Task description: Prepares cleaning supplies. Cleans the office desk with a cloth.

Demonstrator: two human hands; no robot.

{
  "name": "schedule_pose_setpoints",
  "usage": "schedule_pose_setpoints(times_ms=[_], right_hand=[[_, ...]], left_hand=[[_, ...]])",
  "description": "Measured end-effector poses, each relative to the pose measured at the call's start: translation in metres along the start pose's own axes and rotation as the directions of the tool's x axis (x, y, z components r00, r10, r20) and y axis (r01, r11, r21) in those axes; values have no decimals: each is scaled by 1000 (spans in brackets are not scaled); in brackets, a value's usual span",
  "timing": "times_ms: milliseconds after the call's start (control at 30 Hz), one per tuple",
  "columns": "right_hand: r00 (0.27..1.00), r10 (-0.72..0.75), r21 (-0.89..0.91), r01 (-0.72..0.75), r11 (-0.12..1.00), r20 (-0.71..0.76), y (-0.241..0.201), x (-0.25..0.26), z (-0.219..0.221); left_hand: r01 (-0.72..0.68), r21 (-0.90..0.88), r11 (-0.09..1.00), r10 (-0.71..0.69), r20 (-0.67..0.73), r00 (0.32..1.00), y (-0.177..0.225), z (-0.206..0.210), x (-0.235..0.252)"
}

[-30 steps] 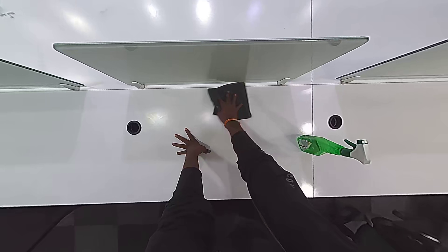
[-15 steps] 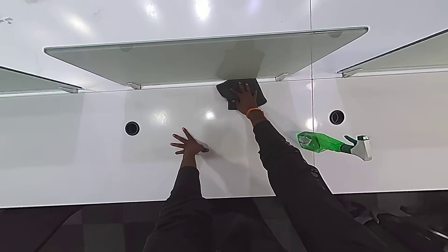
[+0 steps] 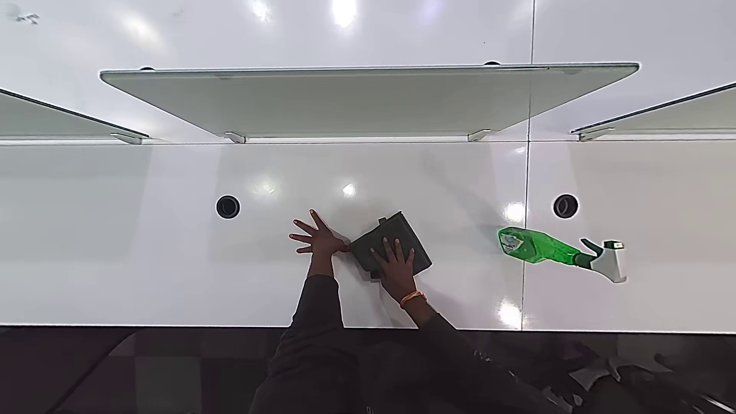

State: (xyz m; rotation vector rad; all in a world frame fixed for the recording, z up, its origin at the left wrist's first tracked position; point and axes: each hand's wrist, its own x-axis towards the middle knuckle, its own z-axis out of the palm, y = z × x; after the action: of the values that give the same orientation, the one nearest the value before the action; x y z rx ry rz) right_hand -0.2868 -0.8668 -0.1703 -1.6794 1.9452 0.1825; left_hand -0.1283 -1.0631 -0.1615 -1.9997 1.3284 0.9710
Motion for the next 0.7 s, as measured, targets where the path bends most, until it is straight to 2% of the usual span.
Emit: schedule_pose_setpoints(times_ms=[67, 167, 300, 433, 533, 600, 700], right_hand=[[1000, -19, -6, 19, 1000, -22, 4, 26, -14], [999, -32, 17, 33, 999, -35, 12, 92, -49], [981, -96, 44, 104, 994, -170, 23, 176, -105], [999, -2, 65, 5, 998, -47, 21, 231, -144], [996, -11, 79, 18, 997, -90, 17, 204, -127], [991, -43, 86, 54, 995, -123, 14, 159, -104], [998, -41, 70, 44, 997, -40, 11, 81, -54]], left_hand=[[-3, -4, 1000, 3, 4, 1000, -1, 0, 0], [-13, -7, 1000, 13, -8, 1000, -2, 1, 3], [-14, -25, 1000, 14, -16, 1000, -2, 3, 2], [-17, -27, 999, 16, -37, 999, -2, 5, 5], [-23, -25, 999, 22, -38, 999, -3, 5, 4], [-26, -37, 999, 25, -25, 999, -3, 4, 3], [-19, -18, 1000, 19, -20, 1000, -4, 4, 4]])
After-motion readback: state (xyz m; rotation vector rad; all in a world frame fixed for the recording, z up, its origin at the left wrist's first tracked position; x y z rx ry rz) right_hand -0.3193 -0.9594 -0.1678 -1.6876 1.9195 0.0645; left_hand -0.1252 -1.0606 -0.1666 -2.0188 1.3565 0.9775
